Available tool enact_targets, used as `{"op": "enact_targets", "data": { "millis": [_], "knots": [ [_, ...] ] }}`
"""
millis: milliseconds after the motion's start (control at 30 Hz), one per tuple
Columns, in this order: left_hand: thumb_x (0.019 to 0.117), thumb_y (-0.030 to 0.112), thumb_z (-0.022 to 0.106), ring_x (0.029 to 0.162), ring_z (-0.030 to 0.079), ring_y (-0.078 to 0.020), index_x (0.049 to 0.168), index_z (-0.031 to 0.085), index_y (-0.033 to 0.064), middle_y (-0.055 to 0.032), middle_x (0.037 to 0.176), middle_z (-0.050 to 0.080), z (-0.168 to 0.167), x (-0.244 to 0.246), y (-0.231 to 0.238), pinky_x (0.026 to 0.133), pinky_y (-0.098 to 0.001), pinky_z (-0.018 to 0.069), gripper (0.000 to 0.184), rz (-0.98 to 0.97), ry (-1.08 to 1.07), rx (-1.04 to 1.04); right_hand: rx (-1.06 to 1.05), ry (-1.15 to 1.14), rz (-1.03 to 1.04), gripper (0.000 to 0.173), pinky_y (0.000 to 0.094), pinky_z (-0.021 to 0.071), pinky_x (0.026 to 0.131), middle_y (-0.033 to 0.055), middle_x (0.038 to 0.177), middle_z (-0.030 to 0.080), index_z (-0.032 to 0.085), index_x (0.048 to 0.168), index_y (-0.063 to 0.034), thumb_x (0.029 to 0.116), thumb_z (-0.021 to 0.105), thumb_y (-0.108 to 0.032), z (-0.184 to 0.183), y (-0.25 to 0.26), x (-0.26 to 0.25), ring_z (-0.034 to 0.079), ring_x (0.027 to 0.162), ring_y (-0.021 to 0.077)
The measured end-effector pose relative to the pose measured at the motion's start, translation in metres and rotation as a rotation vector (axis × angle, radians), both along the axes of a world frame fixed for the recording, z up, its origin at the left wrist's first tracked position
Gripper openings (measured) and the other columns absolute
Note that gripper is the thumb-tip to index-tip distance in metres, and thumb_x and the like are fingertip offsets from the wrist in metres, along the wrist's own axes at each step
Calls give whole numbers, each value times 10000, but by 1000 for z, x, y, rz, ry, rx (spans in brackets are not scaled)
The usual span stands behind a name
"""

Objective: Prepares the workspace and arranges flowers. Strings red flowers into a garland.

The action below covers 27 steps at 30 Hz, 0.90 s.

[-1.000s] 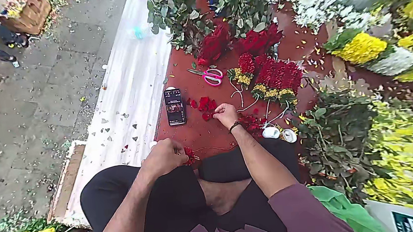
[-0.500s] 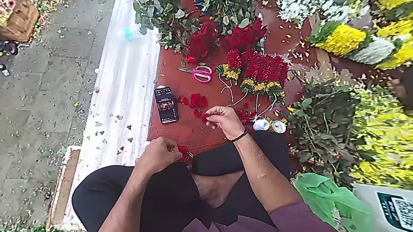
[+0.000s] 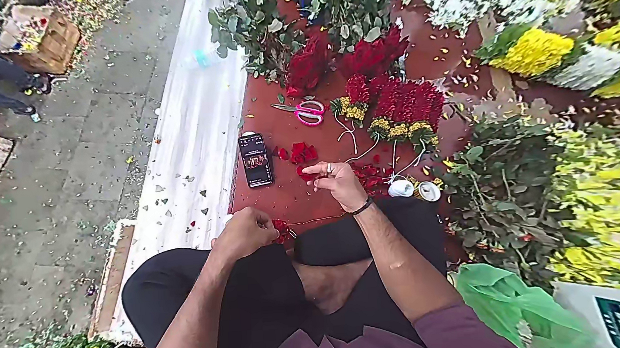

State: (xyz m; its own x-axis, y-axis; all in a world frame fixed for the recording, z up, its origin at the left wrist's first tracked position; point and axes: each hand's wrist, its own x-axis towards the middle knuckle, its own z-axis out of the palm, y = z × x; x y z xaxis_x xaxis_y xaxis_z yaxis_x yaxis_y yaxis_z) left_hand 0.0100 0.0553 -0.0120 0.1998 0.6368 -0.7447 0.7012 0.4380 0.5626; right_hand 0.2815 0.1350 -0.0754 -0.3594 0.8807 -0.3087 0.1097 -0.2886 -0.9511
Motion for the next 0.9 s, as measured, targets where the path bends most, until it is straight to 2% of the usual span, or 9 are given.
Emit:
{"op": "enact_targets", "data": {
  "millis": [67, 200, 267, 333, 400, 533, 667, 800, 900],
  "knots": [
    [865, 377, 760, 653, 624, -141, 832, 748, 168, 12, 721, 678, 0, -1, 0, 652, -460, 529, 212, 4, -1, -1, 94, -56, 13, 411, 361, 592, 625, 103, 1089, 742, 749, 1180, -53, 839, 626, 143, 2, -1, -1, 679, 720, 196],
    [873, 379, 753, 655, 627, -152, 841, 750, 163, 3, 727, 680, 0, -1, 0, 647, -466, 528, 218, 22, -5, 7, 195, -148, -15, 175, 373, 632, 711, 52, 1095, 734, 789, 1068, -91, 903, 755, -44, 8, -3, -7, 708, 822, 176],
    [870, 385, 754, 652, 623, -154, 837, 749, 164, 1, 729, 679, 0, -2, 0, 644, -468, 526, 224, 34, -6, 19, 213, -144, -35, 104, 352, 630, 709, 35, 1051, 740, 792, 1026, -98, 937, 748, -126, 13, -7, -12, 706, 805, 158],
    [872, 388, 756, 633, 612, -146, 831, 749, 165, 5, 715, 672, 0, -3, 0, 626, -453, 520, 227, 59, -8, 37, 194, -111, -81, 100, 349, 616, 672, 40, 977, 741, 784, 1018, -91, 939, 734, -126, 17, -15, -18, 691, 751, 163],
    [867, 371, 771, 623, 606, -134, 829, 751, 162, 10, 706, 668, 2, -2, 0, 617, -432, 517, 213, 110, -21, 51, 153, -55, -157, 162, 366, 604, 626, 78, 920, 742, 749, 1060, -75, 898, 749, -83, 21, -27, -22, 686, 699, 199],
    [907, 362, 759, 658, 635, -102, 837, 765, 165, 24, 736, 698, 4, 1, -1, 648, -396, 539, 210, 195, -72, 79, 46, 110, -175, 437, 400, 615, 624, 146, 936, 729, 622, 1233, -43, 826, 771, 15, 38, -49, -32, 697, 715, 267],
    [965, 274, 705, 802, 697, -84, 1003, 803, 172, 29, 884, 758, 2, 3, -2, 773, -376, 585, 146, 204, -169, 87, -144, 194, -130, 529, 337, 570, 524, 179, 868, 725, 566, 1283, -10, 809, 796, 43, 46, -65, -46, 674, 623, 247],
    [891, 245, 748, 670, 624, -90, 1060, 801, 174, 23, 795, 710, 7, 7, 0, 649, -349, 539, 191, 196, -218, 116, -240, 119, -163, 561, 310, 541, 467, 148, 818, 710, 573, 1283, -18, 787, 834, 10, 37, -70, -54, 642, 562, 213],
    [893, 346, 779, 627, 610, -84, 1003, 804, 178, 33, 743, 694, 3, 6, -1, 618, -339, 538, 202, 173, -227, 157, -239, 51, -157, 574, 294, 502, 465, 113, 758, 688, 590, 1287, -38, 774, 847, -20, 31, -70, -54, 587, 522, 173]
  ]
}}
